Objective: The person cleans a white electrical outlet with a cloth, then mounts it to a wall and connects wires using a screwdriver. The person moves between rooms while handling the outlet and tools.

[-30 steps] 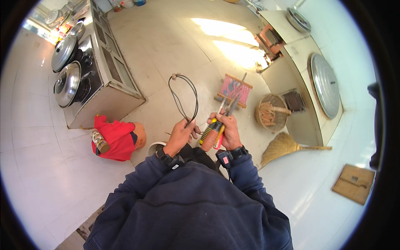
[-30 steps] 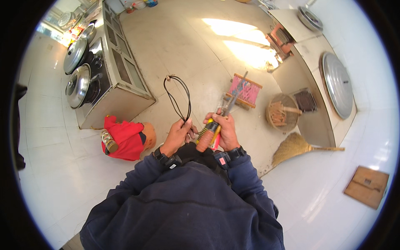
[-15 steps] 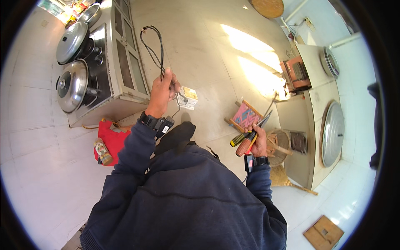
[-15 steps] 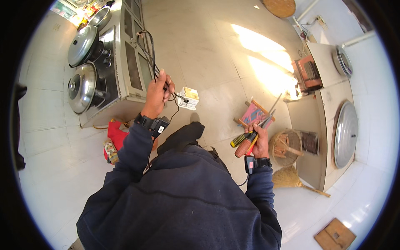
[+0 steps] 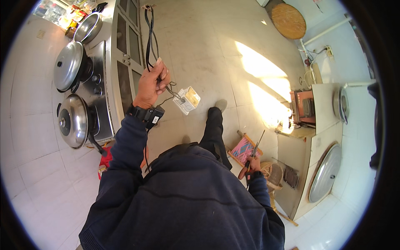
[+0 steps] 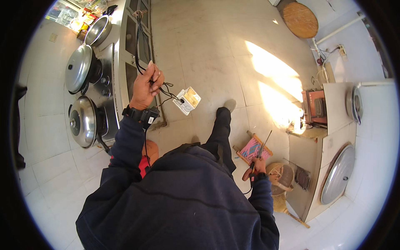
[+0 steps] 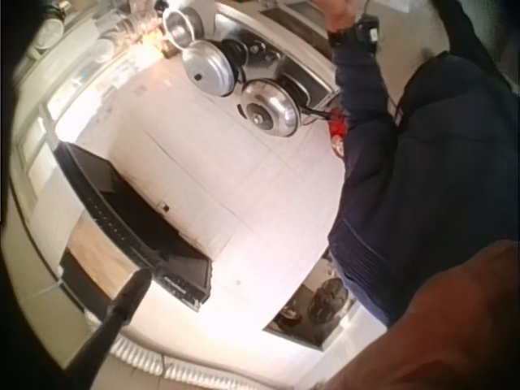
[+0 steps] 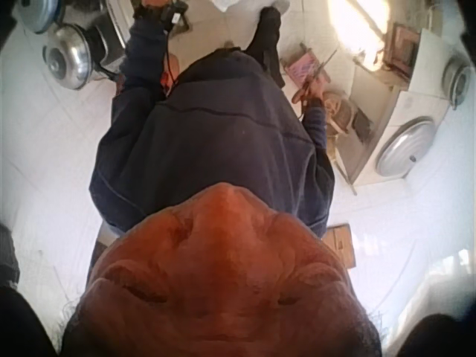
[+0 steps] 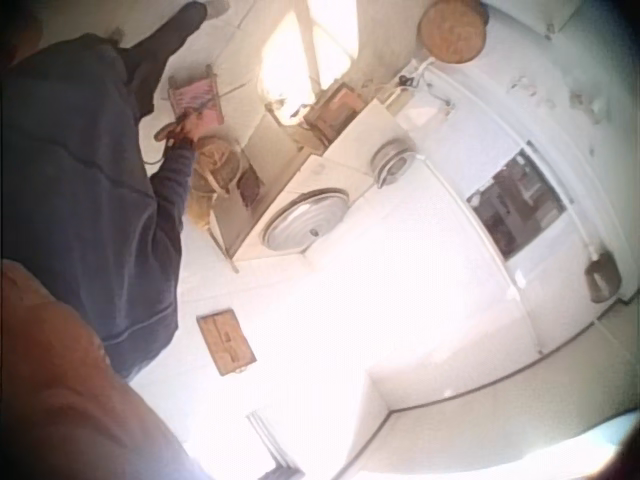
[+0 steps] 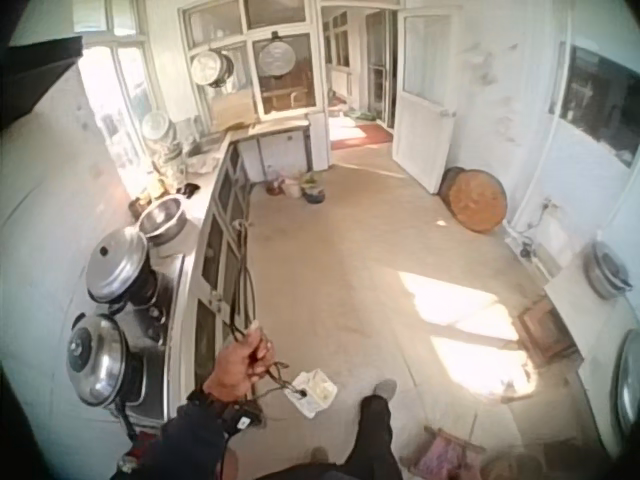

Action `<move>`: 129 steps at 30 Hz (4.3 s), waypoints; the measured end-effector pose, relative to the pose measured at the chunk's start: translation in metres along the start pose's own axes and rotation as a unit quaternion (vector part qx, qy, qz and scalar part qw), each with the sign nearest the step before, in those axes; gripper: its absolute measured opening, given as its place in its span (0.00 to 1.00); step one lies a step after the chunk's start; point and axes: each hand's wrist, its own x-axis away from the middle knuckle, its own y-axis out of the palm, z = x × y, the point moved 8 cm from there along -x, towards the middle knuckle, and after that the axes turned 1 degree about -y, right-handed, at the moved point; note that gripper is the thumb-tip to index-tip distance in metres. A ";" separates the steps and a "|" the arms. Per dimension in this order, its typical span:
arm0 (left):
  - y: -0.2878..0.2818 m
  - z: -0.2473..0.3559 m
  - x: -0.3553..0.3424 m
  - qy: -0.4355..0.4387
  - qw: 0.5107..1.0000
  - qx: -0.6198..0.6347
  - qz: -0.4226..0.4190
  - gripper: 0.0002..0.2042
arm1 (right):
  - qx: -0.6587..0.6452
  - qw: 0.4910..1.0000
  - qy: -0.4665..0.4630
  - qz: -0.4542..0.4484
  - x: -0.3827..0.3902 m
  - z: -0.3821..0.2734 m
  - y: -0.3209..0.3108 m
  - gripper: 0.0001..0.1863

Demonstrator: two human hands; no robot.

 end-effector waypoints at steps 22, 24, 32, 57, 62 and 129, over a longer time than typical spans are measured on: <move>-0.130 -0.162 -0.387 -0.122 0.860 -0.462 0.181 0.11 | 0.209 0.978 -0.017 -0.019 -0.348 -0.446 -0.007 0.04; -0.160 -0.188 -0.402 -0.169 0.807 -0.537 0.181 0.12 | 0.243 0.969 -0.036 -0.031 -0.367 -0.484 0.007 0.09; -0.212 -0.212 -0.455 -0.410 0.756 -0.486 0.152 0.16 | 0.396 0.915 0.068 -0.026 -0.471 -0.502 0.020 0.19; -0.148 -0.020 -1.115 -0.363 0.822 -0.309 0.313 0.14 | 0.448 0.890 -0.082 0.006 -0.940 -1.199 0.099 0.15; -0.148 -0.005 -1.209 -0.386 0.811 -0.306 0.315 0.15 | 0.405 0.908 -0.104 -0.006 -1.038 -1.329 0.130 0.13; -0.384 0.439 -2.977 -0.352 0.819 -0.446 0.078 0.16 | 0.373 0.925 0.022 -0.070 -1.826 -2.386 0.632 0.36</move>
